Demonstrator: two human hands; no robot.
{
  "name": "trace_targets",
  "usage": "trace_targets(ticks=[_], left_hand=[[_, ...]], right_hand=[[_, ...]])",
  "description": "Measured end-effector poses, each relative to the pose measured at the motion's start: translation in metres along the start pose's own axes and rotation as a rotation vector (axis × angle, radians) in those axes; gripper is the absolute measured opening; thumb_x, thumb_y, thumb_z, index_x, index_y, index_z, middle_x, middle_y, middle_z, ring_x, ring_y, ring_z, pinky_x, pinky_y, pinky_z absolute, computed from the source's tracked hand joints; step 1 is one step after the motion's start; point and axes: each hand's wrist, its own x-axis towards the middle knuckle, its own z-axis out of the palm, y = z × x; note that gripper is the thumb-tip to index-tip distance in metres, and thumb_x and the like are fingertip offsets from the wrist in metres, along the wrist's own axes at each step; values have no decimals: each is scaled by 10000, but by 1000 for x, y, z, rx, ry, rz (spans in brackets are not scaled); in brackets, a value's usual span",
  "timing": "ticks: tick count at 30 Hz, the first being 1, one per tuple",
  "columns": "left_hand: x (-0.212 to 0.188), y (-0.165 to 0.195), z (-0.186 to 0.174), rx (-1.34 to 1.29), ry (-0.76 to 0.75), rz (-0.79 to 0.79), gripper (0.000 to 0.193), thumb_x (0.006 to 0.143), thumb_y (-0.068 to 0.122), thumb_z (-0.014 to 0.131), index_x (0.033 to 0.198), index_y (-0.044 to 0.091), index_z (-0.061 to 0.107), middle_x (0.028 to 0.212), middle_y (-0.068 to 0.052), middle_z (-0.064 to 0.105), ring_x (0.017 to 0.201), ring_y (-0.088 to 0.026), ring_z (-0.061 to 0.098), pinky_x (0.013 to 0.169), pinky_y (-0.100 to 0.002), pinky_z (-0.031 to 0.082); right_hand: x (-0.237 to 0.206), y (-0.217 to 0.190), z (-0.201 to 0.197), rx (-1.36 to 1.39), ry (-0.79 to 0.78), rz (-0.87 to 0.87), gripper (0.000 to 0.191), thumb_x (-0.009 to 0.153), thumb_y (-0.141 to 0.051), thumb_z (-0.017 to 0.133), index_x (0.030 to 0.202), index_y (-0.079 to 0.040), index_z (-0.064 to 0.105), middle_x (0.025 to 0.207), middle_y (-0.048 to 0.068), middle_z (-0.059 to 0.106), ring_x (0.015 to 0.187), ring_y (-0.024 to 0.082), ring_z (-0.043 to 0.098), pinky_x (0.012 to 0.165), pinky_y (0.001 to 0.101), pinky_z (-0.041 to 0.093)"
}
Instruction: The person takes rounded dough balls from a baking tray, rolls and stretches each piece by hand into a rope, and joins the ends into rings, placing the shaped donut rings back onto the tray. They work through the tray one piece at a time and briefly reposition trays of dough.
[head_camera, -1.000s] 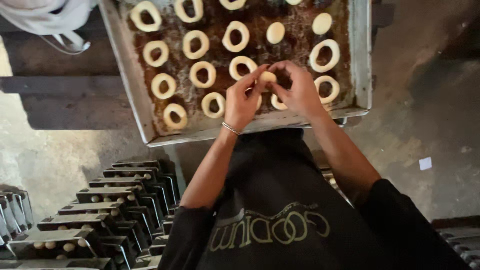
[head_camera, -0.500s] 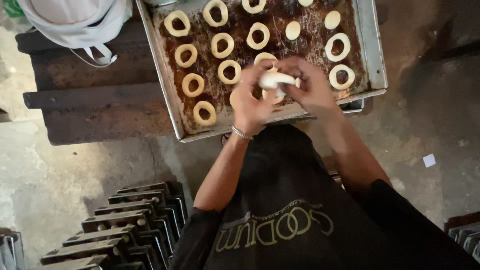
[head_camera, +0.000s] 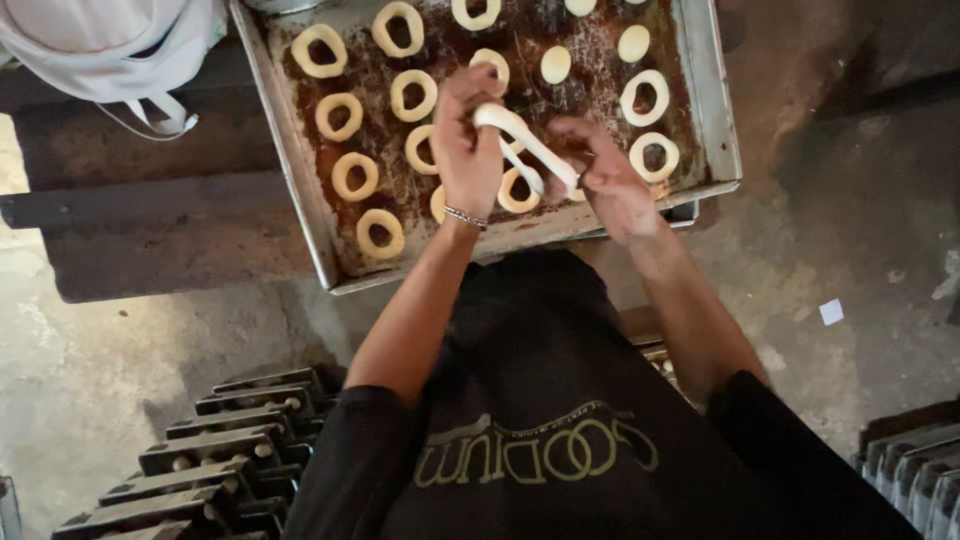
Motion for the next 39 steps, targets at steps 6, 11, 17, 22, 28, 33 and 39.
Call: trace_targets(ticks=[6,11,17,22,28,33,39], left_hand=[[1,-25,23,-35,-47,-171,582,886,-219,443,1397,38,548,1245,-100,702,1068,-195,710,746,-302,530],[3,-36,47,76,-304,-258,636,839,-239,444,1405,37,535,1334,-112,650,1072,-180,659,823,-308,565],[7,-53,75,-254,-56,-511,480,911,-115,604,1310,150,622,1082,-133,630,889,-190,626,806,-331,565],[-1,-68,95,762,-144,-213,339,919,-31,659,1206,132,740,1225,-143,611,1068,-314,653,888,-440,574],[-3,-56,101,962,-178,-192,376,850,119,716,1225,105,709,1353,-197,553,1097,-395,618,841,-479,553],[4,-25,82,836,-121,-256,314,926,206,751,1224,120,704,1269,-127,630,1018,-334,672,814,-450,565],[14,-9,48,623,-54,-251,333,1012,121,687,1344,134,663,1310,-109,649,918,-243,724,782,-377,594]], right_hand=[[2,18,-53,201,19,-130,543,1033,-159,620,1527,-77,412,930,101,673,911,214,680,1004,460,584],[8,39,-103,511,59,-89,513,993,-4,632,1462,-142,476,1003,92,670,880,174,655,894,380,562],[31,69,-134,-657,263,125,222,949,47,746,1130,-68,689,1078,112,641,914,231,648,783,384,547],[47,64,-118,-1096,215,1,376,818,46,738,1178,-61,736,1098,161,631,963,344,649,784,431,542],[69,52,-123,-1311,170,-16,265,908,-131,788,1169,-143,746,1145,125,632,1027,345,641,815,467,536],[117,78,-142,-1627,216,-180,319,885,-365,829,1103,-160,719,1124,73,660,1015,351,634,790,506,522],[116,67,-111,-1064,95,114,346,906,-227,822,1129,-50,626,1073,158,684,978,401,667,810,521,533]])
